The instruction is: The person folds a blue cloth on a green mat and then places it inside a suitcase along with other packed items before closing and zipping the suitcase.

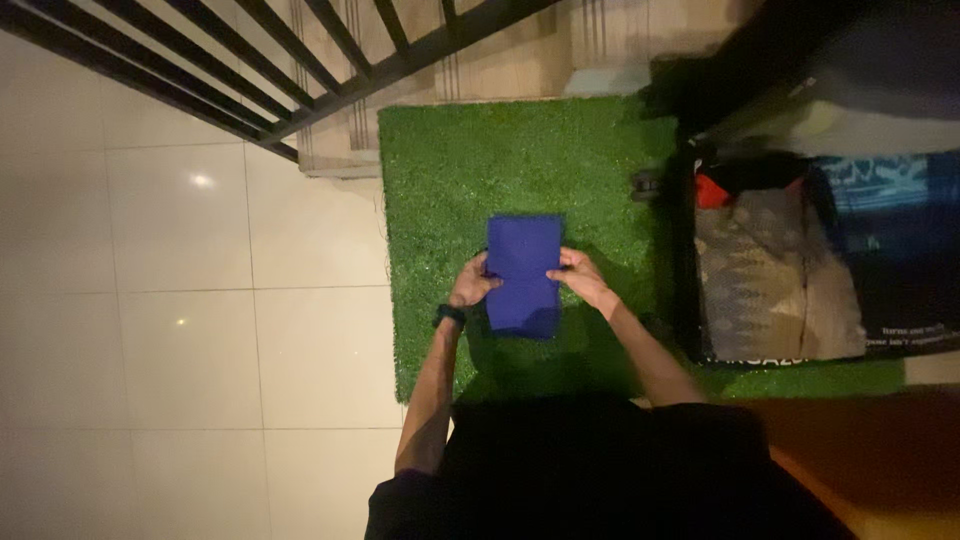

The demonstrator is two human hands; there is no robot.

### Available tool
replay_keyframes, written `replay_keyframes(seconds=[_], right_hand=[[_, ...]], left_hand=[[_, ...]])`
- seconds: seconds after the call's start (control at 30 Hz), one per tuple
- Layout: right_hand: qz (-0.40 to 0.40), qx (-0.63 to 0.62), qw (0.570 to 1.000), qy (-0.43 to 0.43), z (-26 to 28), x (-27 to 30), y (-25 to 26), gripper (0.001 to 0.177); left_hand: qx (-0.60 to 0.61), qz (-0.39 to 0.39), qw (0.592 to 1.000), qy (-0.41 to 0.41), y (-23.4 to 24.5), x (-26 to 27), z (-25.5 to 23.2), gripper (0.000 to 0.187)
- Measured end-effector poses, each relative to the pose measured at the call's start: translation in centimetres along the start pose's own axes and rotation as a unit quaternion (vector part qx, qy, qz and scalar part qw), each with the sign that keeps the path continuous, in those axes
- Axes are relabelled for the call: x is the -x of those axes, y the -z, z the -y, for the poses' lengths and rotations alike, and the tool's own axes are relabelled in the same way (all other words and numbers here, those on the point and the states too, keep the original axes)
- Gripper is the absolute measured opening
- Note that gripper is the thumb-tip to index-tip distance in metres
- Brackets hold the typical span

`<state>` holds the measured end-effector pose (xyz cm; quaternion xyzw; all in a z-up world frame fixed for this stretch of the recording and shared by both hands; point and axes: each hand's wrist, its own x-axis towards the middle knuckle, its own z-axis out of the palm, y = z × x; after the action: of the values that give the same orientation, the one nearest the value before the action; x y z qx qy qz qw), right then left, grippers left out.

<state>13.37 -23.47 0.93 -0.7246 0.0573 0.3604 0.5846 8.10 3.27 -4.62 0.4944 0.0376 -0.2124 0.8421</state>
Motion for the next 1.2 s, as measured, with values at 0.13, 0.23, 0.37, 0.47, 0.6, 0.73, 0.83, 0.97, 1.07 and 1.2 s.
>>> replay_keyframes(seconds=[0.13,0.23,0.37,0.47,0.6,0.73,0.83,0.97,1.07,1.2], right_hand=[[-0.015,0.007,1.0,0.007,-0.5,0.4,0.0,0.045],[-0.067,0.09,0.992,-0.065,-0.3,1.2,-0.1,0.032],[-0.07,0.193,0.978,0.041,-0.8,2.8,-0.2,0.024],[-0.065,0.179,0.97,0.147,-0.6,4.7,-0.6,0.041],[-0.03,0.275,0.922,0.27,0.3,6.7,-0.7,0.047],[-0.015,0.369,0.88,0.297,0.2,8.1,-1.0,0.062],[0.01,0.421,0.842,0.336,-0.2,8.6,-1.1,0.05],[-0.021,0.435,0.843,0.316,-0.7,10.0,-2.3,0.039],[-0.072,0.449,0.839,0.297,-0.6,10.1,-4.9,0.03],[-0.079,0.514,0.81,0.27,-0.5,9.2,-8.5,0.064]], left_hand=[[0.181,0.035,0.982,-0.027,-0.1,0.2,0.2,0.063],[-0.029,-0.027,0.999,-0.025,-0.3,0.5,0.3,0.06],[-0.03,-0.033,0.998,-0.049,-0.3,1.1,0.4,0.047],[-0.082,-0.081,0.993,-0.03,-0.5,1.9,0.9,0.037],[-0.215,-0.119,0.964,-0.099,-0.7,3.0,1.3,0.035],[-0.325,-0.167,0.929,-0.063,-1.0,3.9,1.1,0.045],[-0.405,-0.132,0.899,-0.101,-1.0,4.5,0.0,0.039],[-0.471,-0.115,0.86,-0.157,-3.6,5.4,-2.8,0.04],[-0.583,-0.158,0.796,-0.045,-6.8,7.2,-4.0,0.024],[-0.684,-0.129,0.708,-0.115,-10.1,7.8,-1.1,0.057]])
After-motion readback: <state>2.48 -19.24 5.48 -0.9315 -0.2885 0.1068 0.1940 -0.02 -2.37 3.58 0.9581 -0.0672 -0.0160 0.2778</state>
